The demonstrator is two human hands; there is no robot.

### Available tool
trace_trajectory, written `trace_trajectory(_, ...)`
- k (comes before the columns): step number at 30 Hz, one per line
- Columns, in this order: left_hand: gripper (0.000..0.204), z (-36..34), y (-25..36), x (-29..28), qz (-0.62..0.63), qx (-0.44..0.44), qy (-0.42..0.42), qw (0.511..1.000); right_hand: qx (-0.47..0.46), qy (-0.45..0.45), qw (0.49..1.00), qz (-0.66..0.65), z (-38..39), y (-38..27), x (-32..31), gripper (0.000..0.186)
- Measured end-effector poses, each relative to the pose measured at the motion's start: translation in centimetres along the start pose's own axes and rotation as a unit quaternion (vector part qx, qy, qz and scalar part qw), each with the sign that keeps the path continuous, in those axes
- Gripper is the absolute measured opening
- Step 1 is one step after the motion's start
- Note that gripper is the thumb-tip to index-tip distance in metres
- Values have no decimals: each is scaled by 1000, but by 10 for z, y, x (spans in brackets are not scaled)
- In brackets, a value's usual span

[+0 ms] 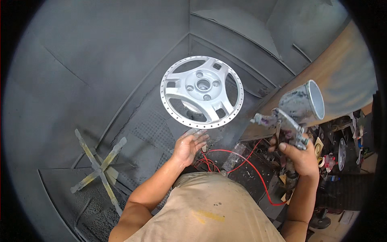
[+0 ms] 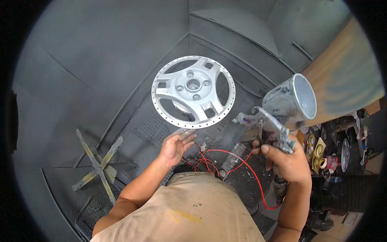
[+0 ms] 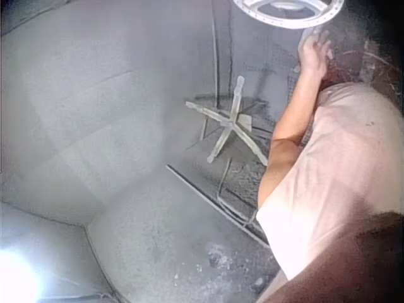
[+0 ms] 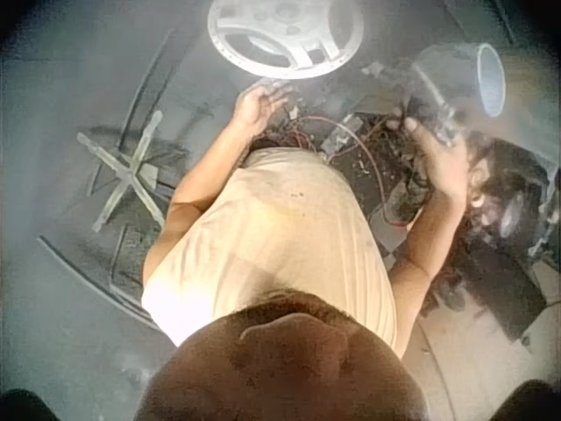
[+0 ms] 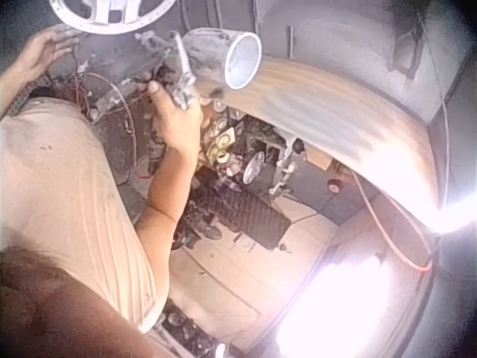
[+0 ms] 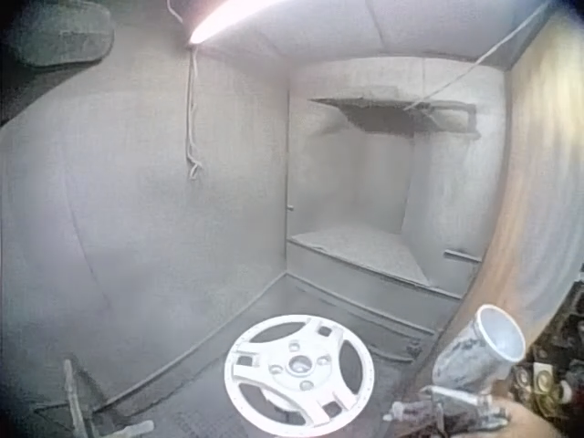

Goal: Applying silver spray paint to an automotive wheel rim inside a painting booth.

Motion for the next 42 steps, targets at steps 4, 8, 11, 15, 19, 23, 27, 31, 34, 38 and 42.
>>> trace_trajectory(4, 35, 0, -4, 6, 24, -30, -22, 999, 31, 7, 999, -34, 11, 18, -1, 42)
trace_trajectory(8, 24, 0, 2, 5, 35, -51, -15, 998, 12, 42, 999, 12, 0, 27, -14, 18)
trace_trajectory(11, 22, 3, 14, -2, 0, -51, -6, 999, -33, 76, 996, 18, -6, 27, -22, 13)
trace_trajectory(15, 29, 8, 39, -18, -77, -41, 46, 995, -29, 109, 994, 6, -4, 38, -34, 12)
trace_trajectory(19, 30, 5, 71, -40, -130, -8, 59, 990, -53, 126, 991, 11, -1, 43, -39, 13)
trace_trajectory(23, 35, 2, 103, -50, -174, 75, 94, 977, -25, 137, 990, 2, 9, 51, -47, 15)
trace_trajectory(27, 39, -2, 123, -58, -108, 182, 154, 965, -37, 155, 987, 15, 9, 51, -44, 16)
trace_trajectory(31, 47, -3, 104, -58, -43, 233, 199, 951, 2, 150, 988, 36, 11, 52, -41, 15)
trace_trajectory(34, 41, -12, 40, -73, -63, 72, 130, 987, -14, 100, 994, 36, 13, 46, -31, 15)
trace_trajectory(38, 31, 11, -10, 10, -88, 16, 44, 995, 33, 59, 997, 22, 17, 47, -25, 16)
trace_trajectory(42, 33, 4, 12, 1, -24, -22, 43, 999, -36, 17, 998, -52, 13, 39, -18, 20)
Point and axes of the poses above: each hand's wrist, its own z-axis away from the middle knuckle, its own x-axis out of the palm, y = z × x, the point moved 7 cm from there along -z, towards the middle knuckle, and after that the axes turned 5 degrees about z, right-handed, at the moved point
